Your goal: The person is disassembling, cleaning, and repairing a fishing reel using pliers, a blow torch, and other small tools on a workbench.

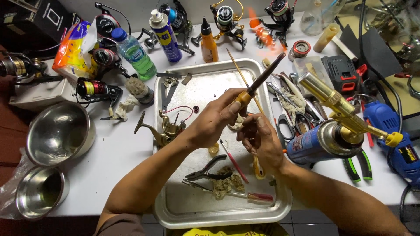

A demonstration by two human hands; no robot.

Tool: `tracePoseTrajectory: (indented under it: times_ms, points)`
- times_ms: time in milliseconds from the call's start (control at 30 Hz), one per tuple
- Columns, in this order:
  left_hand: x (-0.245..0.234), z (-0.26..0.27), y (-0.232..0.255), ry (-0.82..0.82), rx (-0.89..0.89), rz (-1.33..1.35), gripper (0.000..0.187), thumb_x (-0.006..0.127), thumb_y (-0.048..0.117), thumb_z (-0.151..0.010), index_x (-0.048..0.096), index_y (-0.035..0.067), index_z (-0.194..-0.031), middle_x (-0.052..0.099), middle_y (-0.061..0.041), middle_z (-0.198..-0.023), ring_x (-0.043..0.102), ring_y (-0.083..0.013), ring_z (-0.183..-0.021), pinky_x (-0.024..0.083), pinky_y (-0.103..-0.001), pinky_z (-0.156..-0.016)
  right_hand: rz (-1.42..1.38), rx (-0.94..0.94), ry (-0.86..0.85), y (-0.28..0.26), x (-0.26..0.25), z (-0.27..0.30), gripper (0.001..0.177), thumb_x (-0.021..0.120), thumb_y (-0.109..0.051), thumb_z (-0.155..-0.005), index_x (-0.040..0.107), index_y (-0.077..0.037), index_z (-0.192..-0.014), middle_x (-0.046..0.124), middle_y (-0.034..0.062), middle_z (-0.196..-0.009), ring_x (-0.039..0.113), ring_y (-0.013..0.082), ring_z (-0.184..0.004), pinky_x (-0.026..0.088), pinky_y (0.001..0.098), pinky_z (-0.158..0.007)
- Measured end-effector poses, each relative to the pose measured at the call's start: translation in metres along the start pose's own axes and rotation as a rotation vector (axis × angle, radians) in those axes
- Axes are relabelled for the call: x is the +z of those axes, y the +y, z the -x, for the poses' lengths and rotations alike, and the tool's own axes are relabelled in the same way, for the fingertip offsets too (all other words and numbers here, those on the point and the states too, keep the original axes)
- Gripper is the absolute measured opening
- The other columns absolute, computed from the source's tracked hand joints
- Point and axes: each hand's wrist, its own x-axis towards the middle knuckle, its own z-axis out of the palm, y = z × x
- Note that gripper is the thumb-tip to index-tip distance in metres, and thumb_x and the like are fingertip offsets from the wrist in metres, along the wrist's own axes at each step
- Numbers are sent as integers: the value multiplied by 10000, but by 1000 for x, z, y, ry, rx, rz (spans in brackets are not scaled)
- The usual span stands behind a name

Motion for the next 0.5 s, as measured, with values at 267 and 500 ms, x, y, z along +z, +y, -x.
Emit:
tracePoseTrajectory:
  times_ms: [267,500]
  points:
    - [-26,24,23,95,-5,-89,461,372,393,-952,454,88,-1288,541,-102,-810,516,-183,-693,482,-347,-684,75,-6,-40,-1,3,3,320,301,-341,-970,442,-55,-992,574,158,-685,460,87,-453,306,117,-308]
    - [-54,93,53,224,-112,-399,503,379,405,-893,481,64,-1248,560,-133,-807,524,-216,-688,478,-387,-662,512,-231,-207,-2,8,16,177,544,-189,-866,549,-21,-922,560,113,-597,419,122,-421,343,202,-357]
